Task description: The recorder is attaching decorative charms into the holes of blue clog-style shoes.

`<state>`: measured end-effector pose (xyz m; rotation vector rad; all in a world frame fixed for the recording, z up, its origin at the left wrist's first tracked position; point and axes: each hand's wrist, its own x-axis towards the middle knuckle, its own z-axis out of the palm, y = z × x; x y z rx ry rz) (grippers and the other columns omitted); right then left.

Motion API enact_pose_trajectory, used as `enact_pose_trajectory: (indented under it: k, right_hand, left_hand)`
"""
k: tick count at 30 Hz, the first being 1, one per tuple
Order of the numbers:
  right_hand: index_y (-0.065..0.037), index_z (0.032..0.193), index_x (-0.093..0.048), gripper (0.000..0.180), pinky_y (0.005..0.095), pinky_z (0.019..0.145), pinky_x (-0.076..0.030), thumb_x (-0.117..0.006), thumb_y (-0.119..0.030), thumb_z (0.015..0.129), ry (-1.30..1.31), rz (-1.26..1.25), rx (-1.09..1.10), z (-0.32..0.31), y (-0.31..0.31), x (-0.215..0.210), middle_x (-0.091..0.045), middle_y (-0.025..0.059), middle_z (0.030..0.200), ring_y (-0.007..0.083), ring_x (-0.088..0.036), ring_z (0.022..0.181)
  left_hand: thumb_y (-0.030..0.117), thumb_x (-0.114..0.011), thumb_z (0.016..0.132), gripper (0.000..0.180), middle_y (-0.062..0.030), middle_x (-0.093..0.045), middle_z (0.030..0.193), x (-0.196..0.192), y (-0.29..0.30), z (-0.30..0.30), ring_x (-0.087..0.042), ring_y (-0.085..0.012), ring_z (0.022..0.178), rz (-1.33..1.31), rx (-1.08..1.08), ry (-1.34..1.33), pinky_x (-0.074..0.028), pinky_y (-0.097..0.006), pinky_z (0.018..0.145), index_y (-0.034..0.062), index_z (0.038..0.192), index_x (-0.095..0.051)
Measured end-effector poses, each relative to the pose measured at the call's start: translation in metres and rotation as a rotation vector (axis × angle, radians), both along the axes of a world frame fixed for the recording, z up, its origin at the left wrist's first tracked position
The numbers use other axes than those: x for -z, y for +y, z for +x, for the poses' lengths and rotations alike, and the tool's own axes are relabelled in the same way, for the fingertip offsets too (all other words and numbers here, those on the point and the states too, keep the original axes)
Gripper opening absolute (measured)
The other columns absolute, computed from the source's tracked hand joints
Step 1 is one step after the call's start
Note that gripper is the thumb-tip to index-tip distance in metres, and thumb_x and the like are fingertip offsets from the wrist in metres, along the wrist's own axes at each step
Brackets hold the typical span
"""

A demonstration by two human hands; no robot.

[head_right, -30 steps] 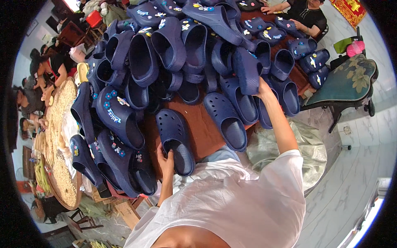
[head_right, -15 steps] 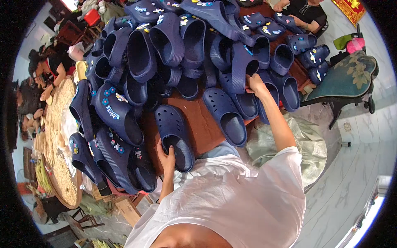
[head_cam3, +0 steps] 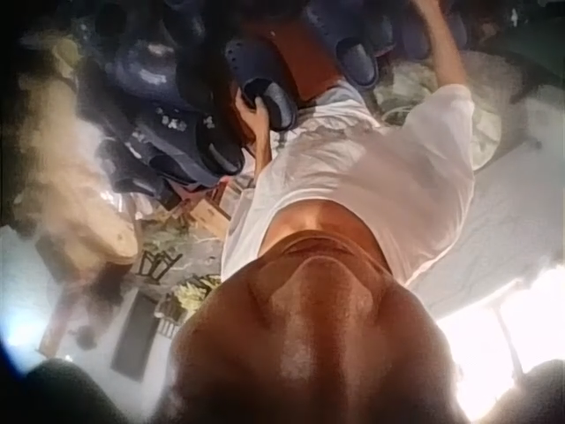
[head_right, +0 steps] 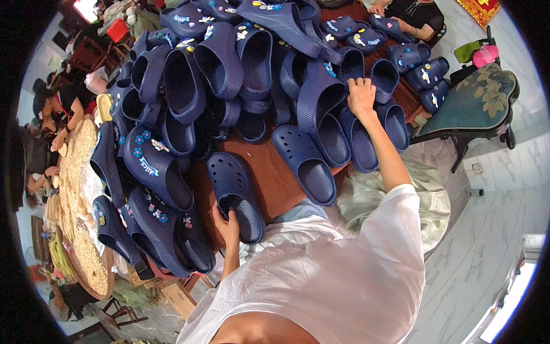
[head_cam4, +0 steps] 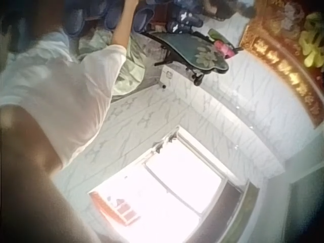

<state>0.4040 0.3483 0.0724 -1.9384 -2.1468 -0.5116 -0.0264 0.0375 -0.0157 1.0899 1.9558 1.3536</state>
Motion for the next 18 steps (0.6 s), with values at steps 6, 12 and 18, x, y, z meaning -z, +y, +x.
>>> enact_pose_trajectory:
  k: [6,12,18]
  right_hand:
    - [-0.005,0.114,-0.06,0.041,0.0455,0.091,-0.047,-0.076,-0.016,0.078,0.337,0.075,0.02,0.011,0.003,0.008,-0.064,0.0171,0.106,0.0374,-0.057,0.107]
    - [0.0,0.113,-0.058,0.039,0.0455,0.09,-0.046,-0.074,-0.023,0.086,0.68,0.237,0.029,0.004,-0.009,-0.005,-0.062,0.0217,0.106,0.04,-0.059,0.102]
    - [0.004,0.116,-0.055,0.039,0.0399,0.091,-0.045,-0.071,-0.022,0.092,0.769,0.421,-0.119,-0.021,-0.047,-0.027,-0.059,0.0204,0.107,0.0328,-0.058,0.101]
  left_hand:
    - [0.002,-0.059,0.084,0.051,-0.017,-0.054,0.126,-0.001,0.0,0.002,-0.054,-0.0288,0.116,0.017,-0.007,-0.032,-0.039,-0.037,0.103,-0.001,0.135,-0.051]
    - [0.0,-0.059,0.085,0.051,-0.0161,-0.055,0.126,0.007,-0.003,-0.001,-0.055,-0.0271,0.116,0.035,-0.024,-0.075,-0.04,-0.035,0.102,-0.0015,0.135,-0.051]
    - [-0.001,-0.059,0.086,0.05,-0.0155,-0.056,0.126,0.006,-0.003,-0.001,-0.056,-0.0269,0.115,0.035,-0.01,0.004,-0.041,-0.034,0.102,0.0005,0.136,-0.051]
